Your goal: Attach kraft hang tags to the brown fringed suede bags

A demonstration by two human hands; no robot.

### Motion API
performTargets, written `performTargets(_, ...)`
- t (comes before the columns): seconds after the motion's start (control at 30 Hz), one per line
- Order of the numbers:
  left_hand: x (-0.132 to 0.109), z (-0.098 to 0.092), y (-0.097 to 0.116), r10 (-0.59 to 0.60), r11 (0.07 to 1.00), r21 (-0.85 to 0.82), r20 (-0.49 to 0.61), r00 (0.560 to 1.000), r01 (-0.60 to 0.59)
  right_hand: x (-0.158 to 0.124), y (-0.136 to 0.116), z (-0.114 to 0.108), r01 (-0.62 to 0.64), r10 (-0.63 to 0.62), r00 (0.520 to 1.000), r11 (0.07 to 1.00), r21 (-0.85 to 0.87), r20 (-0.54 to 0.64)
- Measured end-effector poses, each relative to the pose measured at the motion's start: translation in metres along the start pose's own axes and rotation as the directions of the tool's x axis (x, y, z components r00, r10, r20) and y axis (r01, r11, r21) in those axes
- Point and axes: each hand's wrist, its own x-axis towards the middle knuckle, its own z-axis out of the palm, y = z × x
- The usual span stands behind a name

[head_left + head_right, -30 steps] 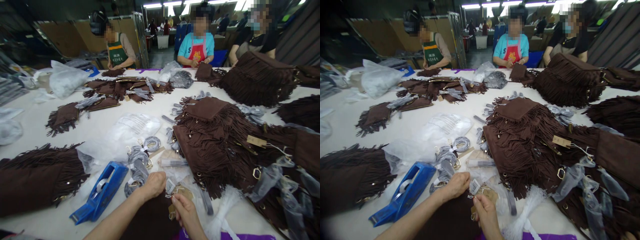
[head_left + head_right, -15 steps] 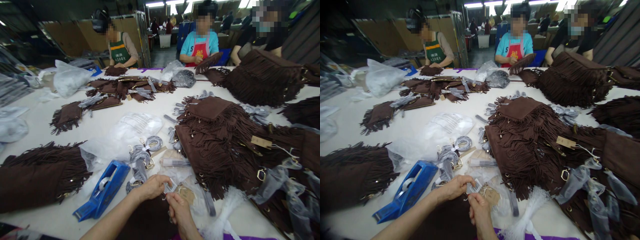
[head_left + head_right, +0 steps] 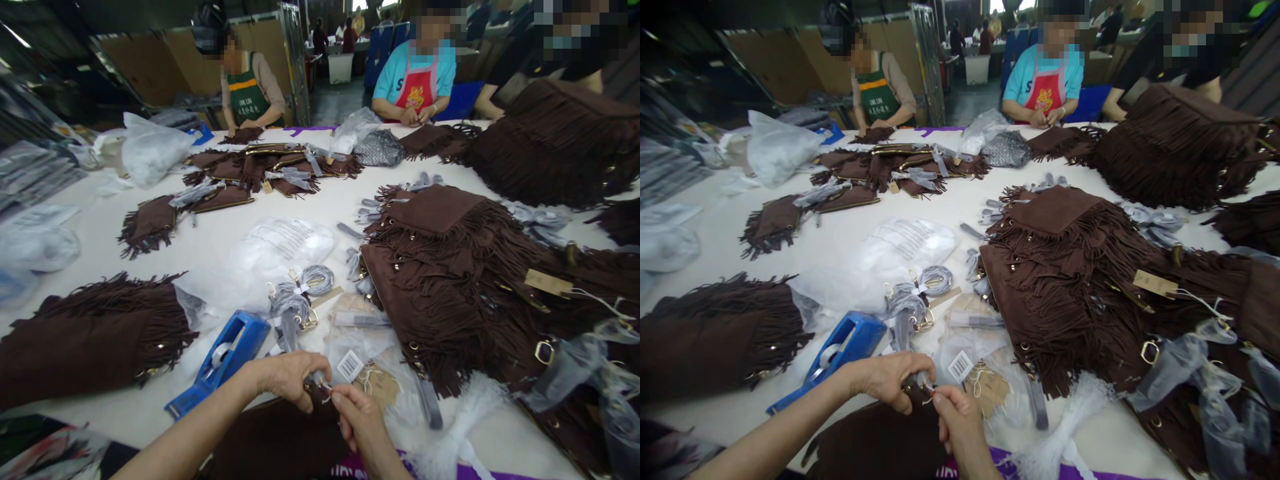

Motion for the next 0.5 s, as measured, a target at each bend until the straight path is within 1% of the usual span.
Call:
performTargets(0.07,-0.002,-0.001,-0.004,-0.034,0.998,0.048,0.004,0.999,0.034,0.001,0.000,0.001,-0.005,0.005,1.000,1.000,-0.027,0.001)
performTargets(0.1,-0.003,0.000,-0.005,-0.051,0.996,0.077,-0.011,0.999,0.052,0.001,0.000,0.001,-0.008,0.009,1.000,0.999,-0.038,0.004)
performTargets(0.2,-0.004,0.007,-0.007,-0.076,0.986,0.143,-0.091,0.993,0.088,0.003,0.001,0.003,-0.011,0.011,1.000,0.999,-0.053,0.009)
performTargets(0.33,-0.008,0.023,-0.001,-0.050,0.983,0.162,-0.197,0.979,0.083,0.007,-0.002,0.009,0.008,-0.009,1.000,0.999,-0.040,-0.013)
performTargets(0.4,-0.009,0.032,0.001,-0.028,0.983,0.169,-0.251,0.967,0.073,0.009,-0.005,0.012,0.012,-0.012,1.000,0.999,-0.037,-0.004)
performTargets(0.47,-0.010,0.042,-0.002,0.011,0.986,0.164,-0.320,0.947,0.044,0.010,-0.009,0.014,0.000,0.000,1.000,1.000,-0.030,0.023)
performTargets(0.5,-0.010,0.048,-0.005,0.028,0.988,0.150,-0.371,0.928,0.030,0.011,-0.010,0.015,-0.010,0.010,0.999,1.000,-0.020,0.035)
